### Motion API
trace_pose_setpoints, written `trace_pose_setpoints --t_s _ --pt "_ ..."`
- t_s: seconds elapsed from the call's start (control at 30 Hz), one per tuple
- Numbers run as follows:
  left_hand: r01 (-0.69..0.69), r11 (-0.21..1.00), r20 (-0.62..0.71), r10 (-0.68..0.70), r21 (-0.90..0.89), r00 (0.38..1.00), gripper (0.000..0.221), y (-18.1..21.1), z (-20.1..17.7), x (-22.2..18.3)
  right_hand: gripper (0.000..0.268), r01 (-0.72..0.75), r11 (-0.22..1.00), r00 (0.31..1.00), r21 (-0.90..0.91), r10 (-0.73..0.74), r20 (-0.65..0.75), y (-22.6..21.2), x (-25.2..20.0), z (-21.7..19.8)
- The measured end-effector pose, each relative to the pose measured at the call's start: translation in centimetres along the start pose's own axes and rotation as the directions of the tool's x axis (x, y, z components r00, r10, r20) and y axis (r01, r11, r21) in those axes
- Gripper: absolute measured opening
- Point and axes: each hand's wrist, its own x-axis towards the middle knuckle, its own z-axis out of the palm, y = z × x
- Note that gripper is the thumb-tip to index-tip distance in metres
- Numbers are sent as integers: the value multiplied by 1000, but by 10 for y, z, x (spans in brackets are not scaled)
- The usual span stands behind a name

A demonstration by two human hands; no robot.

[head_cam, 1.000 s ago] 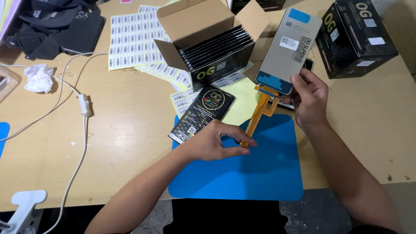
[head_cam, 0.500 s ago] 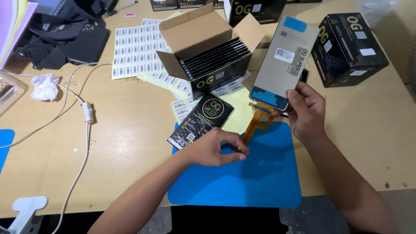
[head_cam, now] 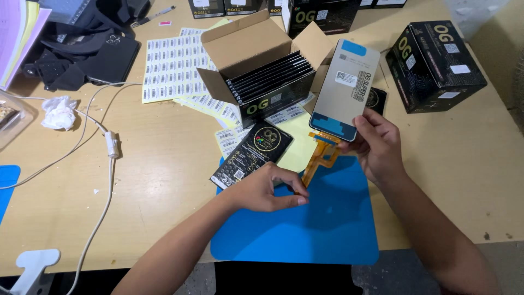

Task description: Labeling smartphone screens and placing them into individual retail packaging boxes.

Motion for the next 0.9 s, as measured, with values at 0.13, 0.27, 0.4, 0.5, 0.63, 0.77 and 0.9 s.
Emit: trace_pose_setpoints --t_s 0.13,0.27,0.4,0.5,0.63,0.77,0.9 --pt "-6 1000 -2 5 -5 1000 8 3 -1 0 21 -22 1000 1000 -6 22 -9 2 0 -3" --pt "-91 996 -89 90 -4 992 11 13 -2 0 25 29 961 999 -275 -18 41 -3 -1 2" --pt "-245 970 -255 237 3 937 31 36 -5 0 29 68 881 989 -468 1 147 21 -1 -12" --pt "-340 933 -356 359 117 863 44 34 -4 0 31 4 888 975 -461 99 199 21 -1 -1" --pt "-326 830 -310 489 452 816 50 18 -3 -1 36 -77 911 967 -406 167 191 23 -4 3" --pt "-271 508 -94 582 818 808 62 -7 -7 0 35 -153 934 944 -323 235 231 21 -6 8" --pt "-234 361 -49 627 902 777 52 -21 -8 -1 41 -218 941 910 -260 292 294 20 -8 9"
